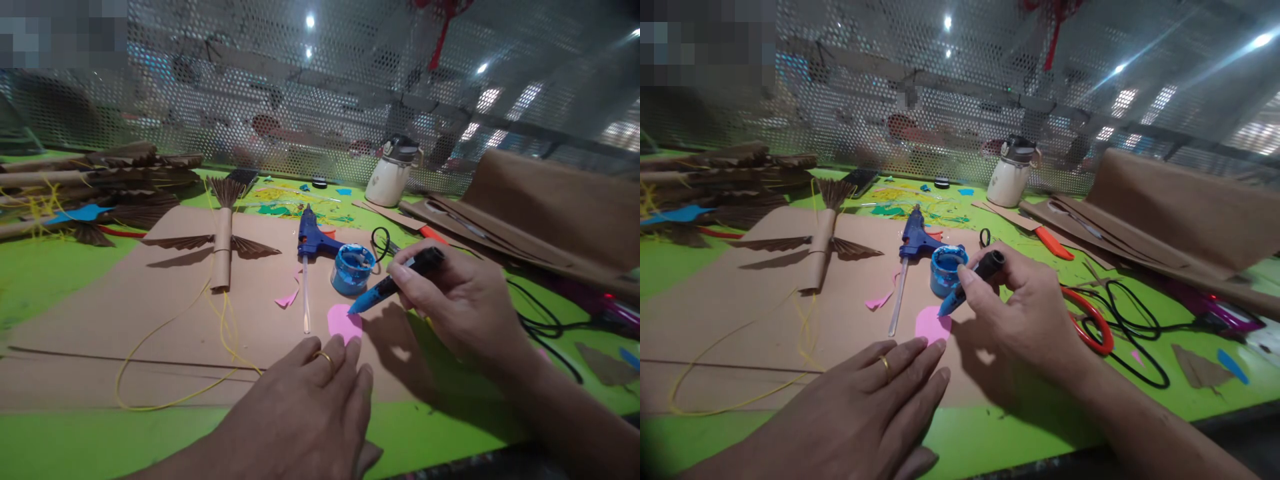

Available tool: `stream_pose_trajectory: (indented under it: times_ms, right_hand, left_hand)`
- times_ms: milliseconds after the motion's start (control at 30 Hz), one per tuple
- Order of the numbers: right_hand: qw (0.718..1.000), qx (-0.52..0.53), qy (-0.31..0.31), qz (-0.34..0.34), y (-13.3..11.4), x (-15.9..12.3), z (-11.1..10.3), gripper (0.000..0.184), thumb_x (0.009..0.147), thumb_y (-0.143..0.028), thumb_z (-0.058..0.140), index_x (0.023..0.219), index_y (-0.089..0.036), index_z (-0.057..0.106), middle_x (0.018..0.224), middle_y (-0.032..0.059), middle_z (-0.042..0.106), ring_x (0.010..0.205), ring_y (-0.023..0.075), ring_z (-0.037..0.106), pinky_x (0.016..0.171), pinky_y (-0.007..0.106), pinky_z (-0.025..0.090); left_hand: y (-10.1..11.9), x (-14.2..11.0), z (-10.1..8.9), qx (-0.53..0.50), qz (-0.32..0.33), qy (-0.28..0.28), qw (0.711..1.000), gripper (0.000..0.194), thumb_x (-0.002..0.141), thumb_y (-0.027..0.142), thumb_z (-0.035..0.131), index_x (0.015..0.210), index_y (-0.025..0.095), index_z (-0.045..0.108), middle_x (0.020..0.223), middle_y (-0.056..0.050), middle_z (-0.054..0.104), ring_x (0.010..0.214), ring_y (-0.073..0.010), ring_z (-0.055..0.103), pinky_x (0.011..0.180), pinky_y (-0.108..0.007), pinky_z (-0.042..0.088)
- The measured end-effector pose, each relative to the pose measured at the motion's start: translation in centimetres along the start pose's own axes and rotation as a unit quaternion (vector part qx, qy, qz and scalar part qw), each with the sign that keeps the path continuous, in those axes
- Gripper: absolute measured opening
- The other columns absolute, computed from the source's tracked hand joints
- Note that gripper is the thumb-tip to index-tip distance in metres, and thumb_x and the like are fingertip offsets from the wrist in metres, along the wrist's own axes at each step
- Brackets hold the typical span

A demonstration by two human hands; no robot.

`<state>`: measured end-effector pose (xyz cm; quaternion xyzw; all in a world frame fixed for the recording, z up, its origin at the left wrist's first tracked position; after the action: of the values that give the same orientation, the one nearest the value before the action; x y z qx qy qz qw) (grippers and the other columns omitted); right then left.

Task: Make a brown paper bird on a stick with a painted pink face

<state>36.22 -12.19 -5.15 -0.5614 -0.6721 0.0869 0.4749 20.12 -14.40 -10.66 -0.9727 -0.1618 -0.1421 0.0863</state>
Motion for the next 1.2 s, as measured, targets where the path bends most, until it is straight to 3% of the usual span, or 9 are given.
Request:
stream_pose_trajectory:
  times_ms: [433,1200]
  right_hand:
    - [1.0,-0.001,-0.008,-0.005,-0.1,-0.03,0.03,0.011,0.082,-0.023,0.057,0.073,-0.017,0.058,0.056,-0.003,0.054,0.049,0.0087,0.051,0.046,0.021,0.04]
    - [1.0,0.004,-0.018,-0.005,0.01,-0.07,0.2,0.011,0.083,-0.024,0.057,0.075,-0.016,0.058,0.057,-0.0035,0.052,0.049,0.0078,0.048,0.045,0.02,0.037]
  left_hand:
    - [0.02,0.25,-0.06,-0.022,0.009,-0.038,0.999,0.043,0.09,0.035,0.041,0.12,0.008,0.055,0.125,-0.018,0.055,0.112,-0.0319,0.052,0.088,-0.044,0.043]
    - [-0.05,0.17,-0.12,-0.02,0.0,-0.026,0.999,0.041,0.09,0.034,0.041,0.12,0.009,0.055,0.126,-0.017,0.055,0.113,-0.0304,0.052,0.091,-0.044,0.041]
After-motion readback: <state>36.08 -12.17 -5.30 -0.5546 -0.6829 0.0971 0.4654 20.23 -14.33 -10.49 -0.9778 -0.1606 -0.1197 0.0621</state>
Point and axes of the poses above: each hand's wrist, its own x-axis towards the middle knuckle, its own z-axis out of the palm, y = z × x, the point moved 4 cm from there along x, towards the middle knuckle
